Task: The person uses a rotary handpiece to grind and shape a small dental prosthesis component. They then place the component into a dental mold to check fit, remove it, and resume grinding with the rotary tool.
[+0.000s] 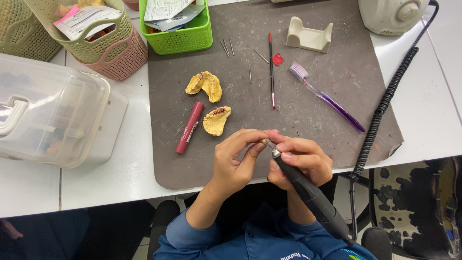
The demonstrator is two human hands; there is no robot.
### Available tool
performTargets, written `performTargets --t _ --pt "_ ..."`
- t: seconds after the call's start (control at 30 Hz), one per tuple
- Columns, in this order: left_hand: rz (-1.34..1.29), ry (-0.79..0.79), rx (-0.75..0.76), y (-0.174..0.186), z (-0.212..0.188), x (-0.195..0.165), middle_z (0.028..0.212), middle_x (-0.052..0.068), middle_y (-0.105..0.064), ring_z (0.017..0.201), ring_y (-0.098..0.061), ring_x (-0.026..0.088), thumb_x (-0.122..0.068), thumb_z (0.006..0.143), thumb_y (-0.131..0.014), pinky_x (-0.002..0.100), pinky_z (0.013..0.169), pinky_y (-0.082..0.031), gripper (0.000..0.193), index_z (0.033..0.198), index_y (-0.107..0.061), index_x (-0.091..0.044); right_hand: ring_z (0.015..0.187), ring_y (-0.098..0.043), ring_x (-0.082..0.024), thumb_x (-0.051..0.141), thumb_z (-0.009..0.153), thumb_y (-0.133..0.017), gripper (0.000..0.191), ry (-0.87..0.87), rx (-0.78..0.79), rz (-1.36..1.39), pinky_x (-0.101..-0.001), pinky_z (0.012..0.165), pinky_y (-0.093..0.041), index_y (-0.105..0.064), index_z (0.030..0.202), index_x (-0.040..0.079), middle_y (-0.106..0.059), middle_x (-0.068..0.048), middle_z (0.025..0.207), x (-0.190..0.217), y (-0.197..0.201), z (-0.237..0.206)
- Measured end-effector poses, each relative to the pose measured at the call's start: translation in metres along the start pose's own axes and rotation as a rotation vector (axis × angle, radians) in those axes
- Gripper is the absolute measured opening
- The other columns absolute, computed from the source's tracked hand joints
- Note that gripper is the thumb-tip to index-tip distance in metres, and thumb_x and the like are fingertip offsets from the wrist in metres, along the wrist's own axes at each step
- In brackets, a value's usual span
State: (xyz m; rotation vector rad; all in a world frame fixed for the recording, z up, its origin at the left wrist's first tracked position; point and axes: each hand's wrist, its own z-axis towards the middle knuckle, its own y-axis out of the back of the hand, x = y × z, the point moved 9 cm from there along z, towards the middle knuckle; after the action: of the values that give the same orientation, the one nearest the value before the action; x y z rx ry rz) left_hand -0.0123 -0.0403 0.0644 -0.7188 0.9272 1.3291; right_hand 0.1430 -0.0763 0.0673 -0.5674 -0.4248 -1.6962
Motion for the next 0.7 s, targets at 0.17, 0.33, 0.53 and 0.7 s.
performTargets --t 0.17,0.33,0.53,0.7 --pt "0.014 0.011 0.001 0.0 0.0002 0.001 0.109 0.014 -0.076 0.098 -0.076 0.023 0.003 0.098 -0.067 0.031 0.089 -0.06 0.015 0.112 -0.071 0.001 0.102 -0.076 -0.036 -0.001 0.081 -0.079 0.029 -0.006 -0.016 -0.019 -0.0457 0.092 -0.066 -0.057 0.1 0.003 -0.068 -0.019 0.104 -0.0006 0.0008 -0.0005" --pt "-0.011 0.037 0.008 -0.0011 -0.0008 0.0037 0.11 0.014 -0.076 0.099 -0.076 0.022 0.002 0.099 -0.066 0.03 0.089 -0.06 0.014 0.112 -0.071 0.001 0.102 -0.076 -0.036 -0.003 0.079 -0.078 0.03 0.018 -0.021 -0.009 -0.0483 0.097 -0.066 -0.057 0.1 0.003 -0.068 -0.018 0.104 -0.0004 0.0008 -0.0002" --pt "0.0 0.031 0.013 -0.0016 -0.0003 0.0026 0.113 0.014 -0.077 0.099 -0.076 0.022 0.002 0.099 -0.066 0.031 0.09 -0.06 0.013 0.111 -0.07 0.001 0.106 -0.075 -0.039 -0.005 0.082 -0.077 0.03 0.001 0.002 -0.011 -0.0482 0.097 -0.065 -0.056 0.101 0.003 -0.067 -0.018 0.106 0.0007 0.0002 -0.0021" --pt "0.043 -0.005 -0.006 0.0 0.0019 -0.0027 0.11 0.014 -0.076 0.099 -0.075 0.024 0.002 0.097 -0.068 0.031 0.088 -0.059 0.015 0.112 -0.07 0.0 0.1 -0.077 -0.033 0.0 0.081 -0.078 0.028 -0.008 -0.052 -0.006 -0.0433 0.089 -0.068 -0.057 0.099 0.003 -0.068 -0.018 0.103 -0.0047 0.0032 -0.002"
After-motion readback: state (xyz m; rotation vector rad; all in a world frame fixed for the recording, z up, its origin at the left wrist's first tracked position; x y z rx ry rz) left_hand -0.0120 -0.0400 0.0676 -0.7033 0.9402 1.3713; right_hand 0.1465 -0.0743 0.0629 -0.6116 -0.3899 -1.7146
